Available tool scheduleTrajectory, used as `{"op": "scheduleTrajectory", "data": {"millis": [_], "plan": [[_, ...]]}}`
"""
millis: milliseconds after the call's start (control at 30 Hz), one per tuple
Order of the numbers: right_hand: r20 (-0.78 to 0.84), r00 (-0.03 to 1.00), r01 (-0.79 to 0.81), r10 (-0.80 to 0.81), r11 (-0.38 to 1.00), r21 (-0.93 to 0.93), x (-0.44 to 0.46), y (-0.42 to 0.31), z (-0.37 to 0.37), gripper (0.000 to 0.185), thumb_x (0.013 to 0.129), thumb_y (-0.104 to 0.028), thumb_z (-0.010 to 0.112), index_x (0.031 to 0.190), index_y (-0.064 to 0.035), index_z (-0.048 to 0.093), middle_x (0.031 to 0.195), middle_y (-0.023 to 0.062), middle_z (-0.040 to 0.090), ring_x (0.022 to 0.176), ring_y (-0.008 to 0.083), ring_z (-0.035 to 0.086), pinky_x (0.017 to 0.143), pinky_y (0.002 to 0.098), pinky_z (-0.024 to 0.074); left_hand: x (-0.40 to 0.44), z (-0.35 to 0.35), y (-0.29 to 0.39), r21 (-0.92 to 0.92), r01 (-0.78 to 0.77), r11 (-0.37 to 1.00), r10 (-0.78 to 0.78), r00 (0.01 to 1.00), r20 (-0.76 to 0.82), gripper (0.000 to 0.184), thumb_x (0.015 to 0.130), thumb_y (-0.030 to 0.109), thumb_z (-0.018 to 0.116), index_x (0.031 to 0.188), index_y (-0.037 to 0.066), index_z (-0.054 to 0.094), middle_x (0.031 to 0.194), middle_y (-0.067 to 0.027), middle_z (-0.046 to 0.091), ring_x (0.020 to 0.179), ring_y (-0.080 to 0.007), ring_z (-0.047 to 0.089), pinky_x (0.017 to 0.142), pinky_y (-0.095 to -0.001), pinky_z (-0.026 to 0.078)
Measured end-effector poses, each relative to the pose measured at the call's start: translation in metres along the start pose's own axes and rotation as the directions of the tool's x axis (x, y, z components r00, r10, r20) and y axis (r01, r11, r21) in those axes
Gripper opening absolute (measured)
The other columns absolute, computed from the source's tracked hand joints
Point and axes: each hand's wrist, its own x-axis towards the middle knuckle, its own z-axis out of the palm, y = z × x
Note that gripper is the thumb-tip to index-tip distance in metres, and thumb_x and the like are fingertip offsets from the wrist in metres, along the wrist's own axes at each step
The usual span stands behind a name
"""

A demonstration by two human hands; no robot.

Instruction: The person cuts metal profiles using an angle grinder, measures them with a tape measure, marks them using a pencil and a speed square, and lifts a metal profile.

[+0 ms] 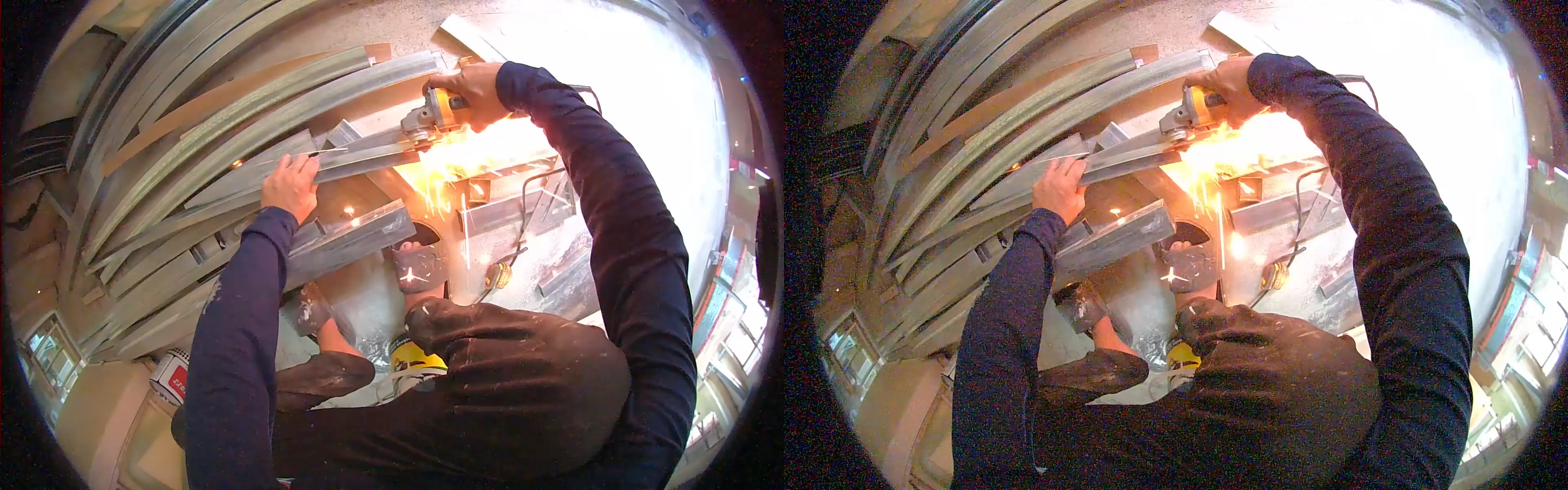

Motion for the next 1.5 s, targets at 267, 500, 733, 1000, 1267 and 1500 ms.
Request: {"op": "scheduleTrajectory", "data": {"millis": [267,500,733,1000,1267,1500], "plan": [[0.047,0.996,-0.083,0.080,0.993,0.080,-0.001,-0.007,-0.004,0.083,0.065,-0.014,0.076,0.140,-0.0139,0.040,0.073,0.0158,0.068,0.069,0.0368,0.068,0.061,0.0451,0.0524,0.000,-0.005,0.003,0.041,0.009,0.999,-0.010,1.000,0.017,0.044,0.068,0.011,0.075,0.110,0.013,0.061,0.108,-0.0020,0.060,0.101,-0.0282,0.059,0.078,-0.0405,0.057],[0.026,0.999,-0.034,0.031,0.992,0.119,-0.005,-0.016,-0.011,0.080,0.065,-0.016,0.073,0.139,-0.0173,0.042,0.069,0.0149,0.067,0.067,0.0348,0.069,0.059,0.0444,0.0529,-0.001,-0.001,0.004,0.059,0.022,0.998,-0.024,0.999,0.042,0.046,0.067,0.011,0.077,0.110,0.014,0.062,0.110,-0.0022,0.060,0.101,-0.0279,0.059,0.077,-0.0408,0.058],[0.035,0.998,-0.056,0.056,0.998,0.000,-0.007,-0.022,-0.017,0.085,0.062,-0.016,0.076,0.140,-0.0166,0.042,0.076,0.0173,0.069,0.071,0.0365,0.069,0.065,0.0442,0.0542,-0.001,-0.002,0.000,0.043,-0.007,0.999,0.006,1.000,0.019,0.042,0.068,0.009,0.073,0.108,0.011,0.060,0.107,-0.0041,0.059,0.101,-0.0303,0.058,0.076,-0.0420,0.057],[-0.174,0.922,-0.188,0.346,0.793,0.579,-0.080,-0.013,0.015,0.095,0.061,-0.017,0.080,0.145,-0.0048,0.038,0.104,0.0229,0.068,0.096,0.0336,0.068,0.089,0.0402,0.0532,0.010,-0.014,0.002,-0.012,-0.018,1.000,0.019,0.994,0.104,0.044,0.066,0.008,0.068,0.108,0.007,0.057,0.107,-0.0097,0.057,0.104,-0.0340,0.056,0.079,-0.0455,0.052],[-0.351,0.529,-0.105,0.773,0.470,0.876,-0.161,-0.022,0.122,0.089,0.065,-0.024,0.084,0.140,-0.0007,0.041,0.115,0.0162,0.063,0.106,0.0278,0.062,0.094,0.0349,0.0490,0.087,-0.021,0.056,-0.211,0.028,0.977,0.039,0.951,0.307,0.050,0.081,0.044,0.075,0.105,0.005,0.057,0.090,-0.0190,0.064,0.088,-0.0414,0.063,0.075,-0.0496,0.049],[-0.142,0.361,-0.081,0.922,0.182,0.980,-0.186,-0.047,0.163,0.068,0.073,-0.028,0.084,0.124,-0.0023,0.047,0.105,0.0104,0.062,0.097,0.0199,0.062,0.085,0.0333,0.0516,0.116,0.015,0.091,-0.091,-0.240,0.966,0.255,0.939,0.230,0.068,0.064,0.039,0.087,0.115,0.008,0.055,0.109,-0.0168,0.062,0.104,-0.0356,0.059,0.085,-0.0466,0.046]]}}
